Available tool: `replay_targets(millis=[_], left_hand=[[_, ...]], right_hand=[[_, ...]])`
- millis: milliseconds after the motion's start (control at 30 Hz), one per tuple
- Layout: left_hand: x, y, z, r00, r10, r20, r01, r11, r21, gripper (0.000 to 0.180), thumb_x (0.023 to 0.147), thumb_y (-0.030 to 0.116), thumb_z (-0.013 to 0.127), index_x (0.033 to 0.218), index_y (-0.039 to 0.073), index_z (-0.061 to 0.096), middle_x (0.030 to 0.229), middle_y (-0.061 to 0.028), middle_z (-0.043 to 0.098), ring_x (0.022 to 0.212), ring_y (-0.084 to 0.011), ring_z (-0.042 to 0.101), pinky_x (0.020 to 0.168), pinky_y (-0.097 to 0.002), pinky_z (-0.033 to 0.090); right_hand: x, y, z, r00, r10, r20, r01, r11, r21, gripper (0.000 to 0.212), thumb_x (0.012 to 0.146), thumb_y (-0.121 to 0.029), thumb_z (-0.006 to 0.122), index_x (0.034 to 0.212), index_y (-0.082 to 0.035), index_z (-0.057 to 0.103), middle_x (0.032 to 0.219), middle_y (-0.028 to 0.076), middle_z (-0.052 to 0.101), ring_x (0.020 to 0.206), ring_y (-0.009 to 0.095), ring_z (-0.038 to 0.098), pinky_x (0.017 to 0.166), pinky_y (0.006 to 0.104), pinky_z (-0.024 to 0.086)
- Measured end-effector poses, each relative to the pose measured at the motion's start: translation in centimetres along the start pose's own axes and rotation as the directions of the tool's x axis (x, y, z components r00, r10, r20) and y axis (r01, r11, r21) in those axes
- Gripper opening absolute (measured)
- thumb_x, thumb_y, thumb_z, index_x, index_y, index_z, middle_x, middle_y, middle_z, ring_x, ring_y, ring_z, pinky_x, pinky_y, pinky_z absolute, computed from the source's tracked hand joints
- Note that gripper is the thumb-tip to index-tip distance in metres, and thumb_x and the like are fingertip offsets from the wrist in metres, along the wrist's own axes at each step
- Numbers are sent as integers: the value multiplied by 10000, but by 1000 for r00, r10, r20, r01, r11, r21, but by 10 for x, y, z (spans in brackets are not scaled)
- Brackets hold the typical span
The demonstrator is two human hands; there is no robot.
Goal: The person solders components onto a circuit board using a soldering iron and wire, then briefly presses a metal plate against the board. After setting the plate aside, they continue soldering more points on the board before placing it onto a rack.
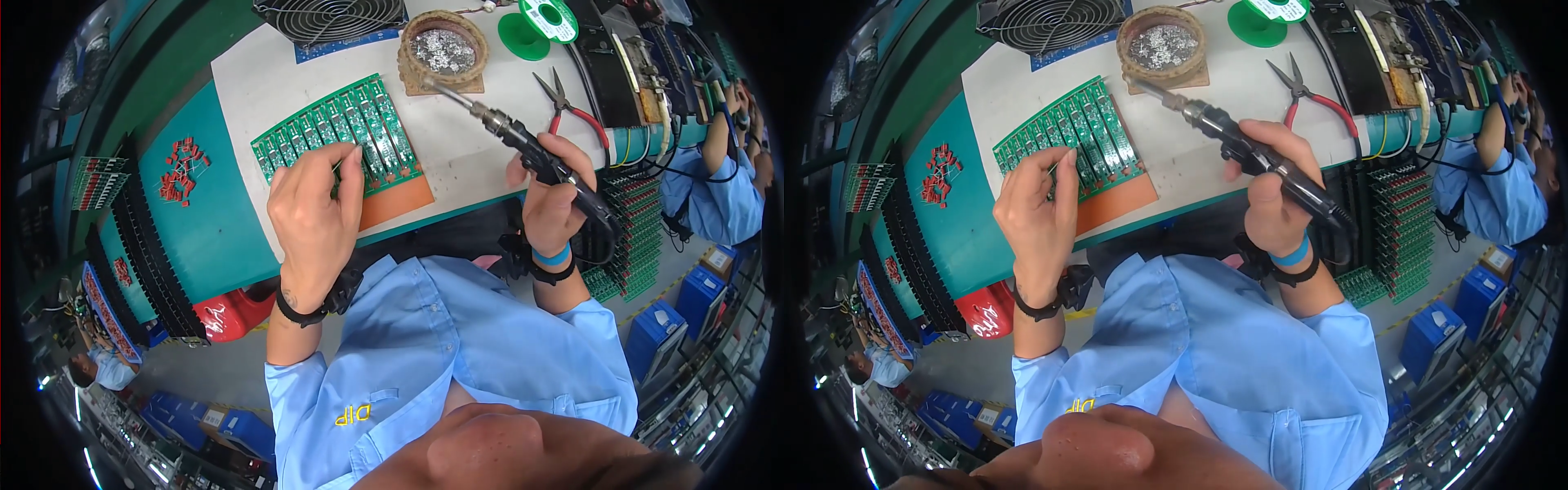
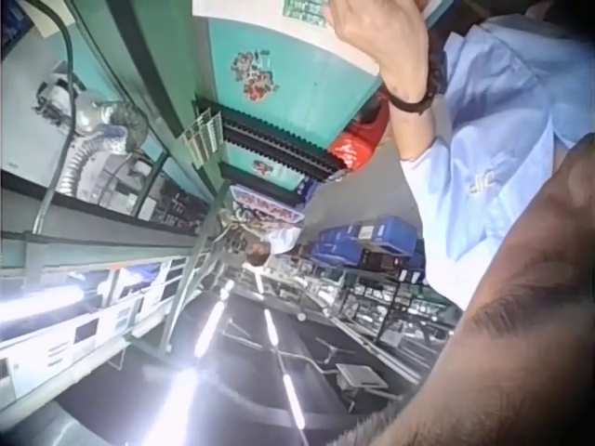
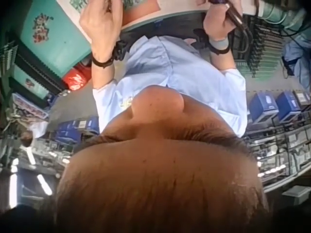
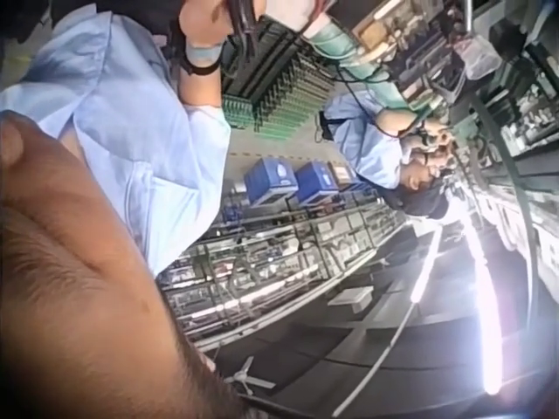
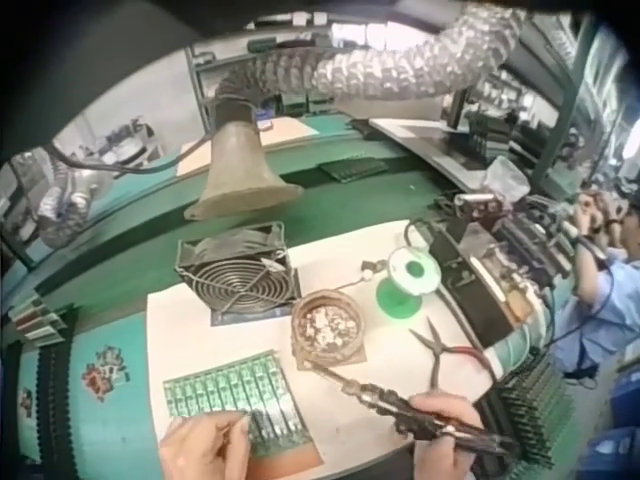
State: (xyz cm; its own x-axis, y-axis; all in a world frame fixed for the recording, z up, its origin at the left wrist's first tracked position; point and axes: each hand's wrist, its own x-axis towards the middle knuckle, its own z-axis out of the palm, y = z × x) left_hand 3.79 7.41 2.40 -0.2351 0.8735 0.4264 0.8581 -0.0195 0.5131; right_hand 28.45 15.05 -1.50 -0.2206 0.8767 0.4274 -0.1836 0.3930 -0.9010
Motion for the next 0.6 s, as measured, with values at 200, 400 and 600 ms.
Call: replay_targets(millis=[200, 400, 600], left_hand=[[9, 0, 10, 1000, -20, 6, 20, 999, 38, 83, 866, 40, 769, 897, 63, 695, 814, -38, 723, 614, -192, 622, 597, -338, 368], [11, -3, 15, 1000, -2, 4, 2, 1000, 25, 99, 853, 28, 778, 891, 63, 692, 794, -34, 715, 586, -187, 604, 587, -338, 361], [13, -3, 14, 999, 3, 38, -4, 999, 38, 108, 841, 21, 784, 889, 62, 696, 768, -37, 704, 564, -187, 580, 575, -340, 350]], right_hand=[[10, 5, -5, 998, 17, 68, -10, 995, -102, 424, 973, -287, 640, 1135, 102, 592, 822, 95, 560, 621, 125, 536, 566, 273, 442], [14, 9, -1, 997, 33, 76, -25, 994, -105, 332, 920, -219, 698, 1069, 74, 648, 853, 141, 655, 697, 166, 605, 629, 279, 469], [18, 10, 1, 990, 3, 144, 26, 980, -199, 386, 967, -291, 655, 1084, 76, 630, 860, 117, 617, 630, 130, 570, 587, 262, 444]])
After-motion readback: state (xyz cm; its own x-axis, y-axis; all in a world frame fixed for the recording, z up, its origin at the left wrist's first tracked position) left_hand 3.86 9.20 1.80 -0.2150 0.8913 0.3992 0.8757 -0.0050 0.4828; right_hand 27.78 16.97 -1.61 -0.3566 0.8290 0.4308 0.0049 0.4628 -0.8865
